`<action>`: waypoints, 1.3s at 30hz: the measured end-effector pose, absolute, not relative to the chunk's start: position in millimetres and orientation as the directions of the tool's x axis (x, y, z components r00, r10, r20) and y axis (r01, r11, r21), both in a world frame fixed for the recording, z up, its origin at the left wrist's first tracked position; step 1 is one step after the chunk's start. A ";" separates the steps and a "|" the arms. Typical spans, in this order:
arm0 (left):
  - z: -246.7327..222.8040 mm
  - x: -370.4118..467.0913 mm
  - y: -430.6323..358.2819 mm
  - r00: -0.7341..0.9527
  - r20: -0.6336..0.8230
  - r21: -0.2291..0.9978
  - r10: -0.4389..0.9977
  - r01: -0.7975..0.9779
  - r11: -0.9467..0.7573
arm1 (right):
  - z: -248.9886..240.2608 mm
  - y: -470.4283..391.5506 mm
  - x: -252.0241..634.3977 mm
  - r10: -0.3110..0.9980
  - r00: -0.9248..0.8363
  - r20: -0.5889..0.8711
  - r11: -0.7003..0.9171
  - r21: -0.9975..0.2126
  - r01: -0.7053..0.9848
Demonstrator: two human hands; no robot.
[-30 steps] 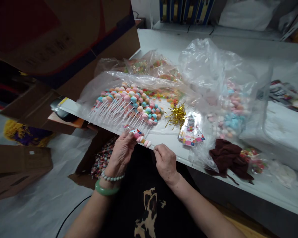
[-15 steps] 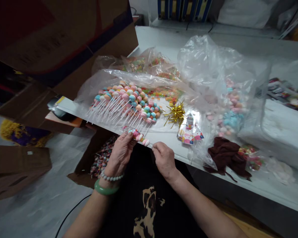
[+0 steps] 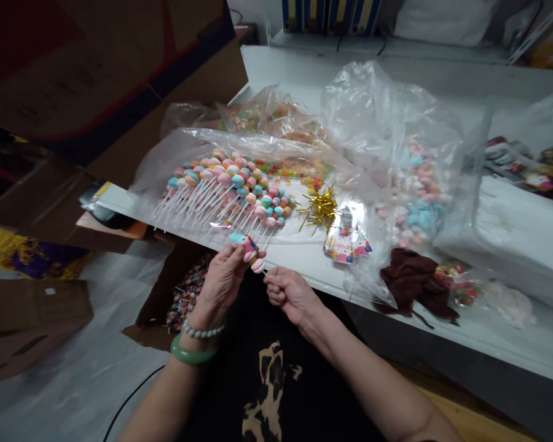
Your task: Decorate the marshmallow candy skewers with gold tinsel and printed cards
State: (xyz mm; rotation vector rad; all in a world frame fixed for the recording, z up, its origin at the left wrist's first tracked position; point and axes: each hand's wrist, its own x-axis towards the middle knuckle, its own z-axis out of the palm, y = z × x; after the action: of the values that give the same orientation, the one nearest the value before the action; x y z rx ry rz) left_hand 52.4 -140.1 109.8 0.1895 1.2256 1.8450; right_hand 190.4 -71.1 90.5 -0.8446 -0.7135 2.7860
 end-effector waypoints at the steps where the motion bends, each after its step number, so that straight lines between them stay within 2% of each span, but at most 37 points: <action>1: 111.1 51.1 -140.4 -0.576 -0.339 0.792 0.744 -0.601 -0.104 | 92.7 -72.1 189.3 0.361 -0.798 -0.482 -0.824 -0.566 -0.030; 4: 118.5 38.7 -143.0 -0.481 -0.389 0.749 0.786 -0.662 -0.034 | 99.8 -70.4 191.3 0.539 -0.725 -0.428 -0.642 -0.767 -0.024; 8: 134.6 14.6 -143.1 -0.464 -0.382 0.671 0.799 -0.734 -0.106 | 106.0 -66.2 195.1 0.565 -0.724 -0.395 -0.528 -0.848 0.051; 10: 140.6 6.6 -139.5 -0.478 -0.402 0.643 0.781 -0.754 -0.130 | 107.7 -65.3 194.2 0.561 -0.728 -0.393 -0.509 -0.858 0.071; 13: 141.9 5.5 -131.7 -0.545 -0.384 0.688 0.745 -0.707 -0.162 | 110.9 -62.4 191.1 0.557 -0.722 -0.410 -0.539 -0.840 0.061; 15: 138.7 11.5 -127.3 -0.617 -0.321 0.728 0.719 -0.646 -0.229 | 112.9 -58.9 189.1 0.500 -0.742 -0.447 -0.632 -0.774 0.041; 18: 133.6 23.1 -125.2 -0.674 -0.293 0.720 0.678 -0.622 -0.307 | 112.1 -54.7 187.1 0.385 -0.792 -0.475 -0.759 -0.651 0.021; 20: 132.5 27.3 -126.8 -0.680 -0.306 0.700 0.666 -0.635 -0.326 | 108.3 -54.3 186.5 0.386 -0.789 -0.478 -0.774 -0.633 0.004; 26: 132.9 29.4 -131.0 -0.627 -0.296 0.742 0.721 -0.626 -0.240 | 102.3 -61.6 186.8 0.470 -0.741 -0.480 -0.738 -0.675 -0.031; 30: 124.6 45.9 -125.8 -0.639 -0.296 0.771 0.710 -0.598 -0.218 | 108.7 -71.7 183.3 0.600 -0.668 -0.440 -0.612 -0.790 -0.030; 35: 114.2 61.7 -124.5 -0.595 -0.316 0.728 0.739 -0.652 -0.213 | 104.5 -76.5 180.0 0.697 -0.616 -0.367 -0.492 -0.870 -0.038; 39: 117.1 48.4 -129.4 -0.467 -0.404 0.674 0.786 -0.733 -0.089 | 100.1 -71.5 183.0 0.705 -0.619 -0.347 -0.467 -0.884 -0.037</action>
State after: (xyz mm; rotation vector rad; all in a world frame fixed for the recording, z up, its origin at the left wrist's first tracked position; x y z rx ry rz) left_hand 48.4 -129.4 117.1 0.0728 1.0469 1.7714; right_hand 183.0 -71.5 100.1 -0.9994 -1.2528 2.1214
